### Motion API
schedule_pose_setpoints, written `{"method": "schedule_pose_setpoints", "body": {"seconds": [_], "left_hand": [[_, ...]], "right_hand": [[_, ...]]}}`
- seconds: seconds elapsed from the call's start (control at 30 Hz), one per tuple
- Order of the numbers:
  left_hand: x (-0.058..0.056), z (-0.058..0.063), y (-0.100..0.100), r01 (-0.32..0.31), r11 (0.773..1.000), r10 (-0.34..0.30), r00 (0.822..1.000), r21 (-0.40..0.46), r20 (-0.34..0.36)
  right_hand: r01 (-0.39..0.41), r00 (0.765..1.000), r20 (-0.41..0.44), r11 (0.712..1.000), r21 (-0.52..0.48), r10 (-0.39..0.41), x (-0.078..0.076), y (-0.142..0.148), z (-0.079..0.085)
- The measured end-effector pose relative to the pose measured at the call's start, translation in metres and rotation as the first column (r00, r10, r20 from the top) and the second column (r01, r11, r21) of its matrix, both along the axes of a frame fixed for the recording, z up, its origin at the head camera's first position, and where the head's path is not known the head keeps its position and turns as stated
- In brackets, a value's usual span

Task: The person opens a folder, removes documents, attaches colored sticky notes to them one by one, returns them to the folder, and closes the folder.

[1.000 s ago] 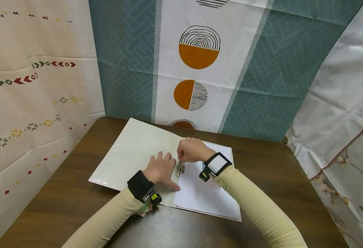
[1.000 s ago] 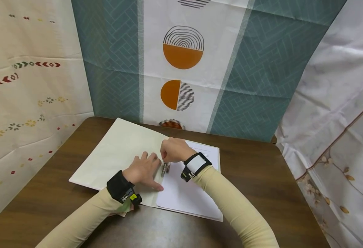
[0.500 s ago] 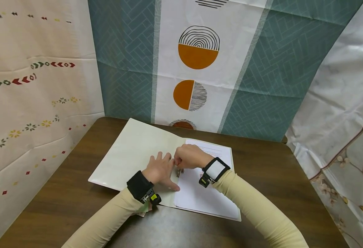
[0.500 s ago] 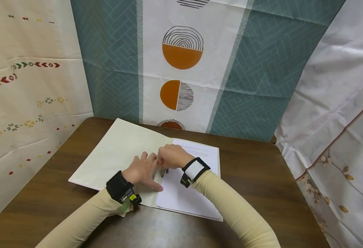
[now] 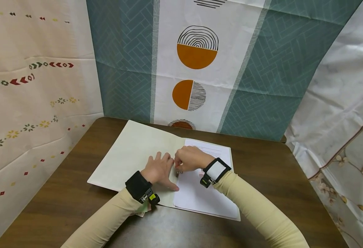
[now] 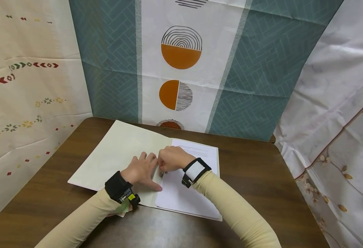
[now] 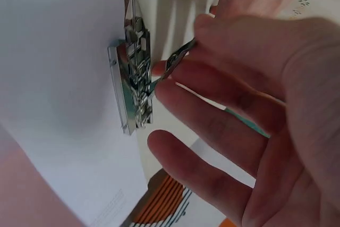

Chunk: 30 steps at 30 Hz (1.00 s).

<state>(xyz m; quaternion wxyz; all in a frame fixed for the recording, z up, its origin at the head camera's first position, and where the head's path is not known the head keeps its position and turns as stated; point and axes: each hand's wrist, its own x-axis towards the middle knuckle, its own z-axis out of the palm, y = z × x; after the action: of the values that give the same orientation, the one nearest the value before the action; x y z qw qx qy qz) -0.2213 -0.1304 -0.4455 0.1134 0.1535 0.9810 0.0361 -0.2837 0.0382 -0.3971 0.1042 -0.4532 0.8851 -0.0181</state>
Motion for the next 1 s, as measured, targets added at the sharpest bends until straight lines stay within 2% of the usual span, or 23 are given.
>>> {"method": "schedule_pose_setpoints", "body": {"seconds": [0.23, 0.47, 0.73, 0.83, 1.0], "left_hand": [[-0.004, -0.005, 0.0, -0.012, 1.0, 0.012, 1.0, -0.009, 0.023], [-0.001, 0.0, 0.0, -0.006, 1.0, 0.006, 1.0, -0.009, 0.01], [0.0, -0.001, -0.001, -0.011, 1.0, 0.011, 1.0, 0.006, 0.009], [-0.001, -0.004, 0.001, -0.011, 1.0, 0.011, 1.0, 0.01, 0.014], [-0.009, -0.017, 0.004, -0.011, 1.0, 0.011, 1.0, 0.024, 0.002]], "right_hand": [[-0.004, 1.0, 0.011, 1.0, 0.012, 0.004, 0.001, 0.001, -0.001], [0.023, 0.999, 0.029, 0.999, -0.028, -0.022, -0.002, 0.003, -0.006], [0.035, 0.998, 0.055, 0.999, -0.027, -0.034, -0.002, 0.001, -0.011], [0.048, 0.998, 0.048, 0.998, -0.028, -0.047, 0.0, 0.003, -0.013], [0.045, 0.999, 0.03, 0.998, -0.039, -0.044, 0.002, 0.008, -0.017]]}}
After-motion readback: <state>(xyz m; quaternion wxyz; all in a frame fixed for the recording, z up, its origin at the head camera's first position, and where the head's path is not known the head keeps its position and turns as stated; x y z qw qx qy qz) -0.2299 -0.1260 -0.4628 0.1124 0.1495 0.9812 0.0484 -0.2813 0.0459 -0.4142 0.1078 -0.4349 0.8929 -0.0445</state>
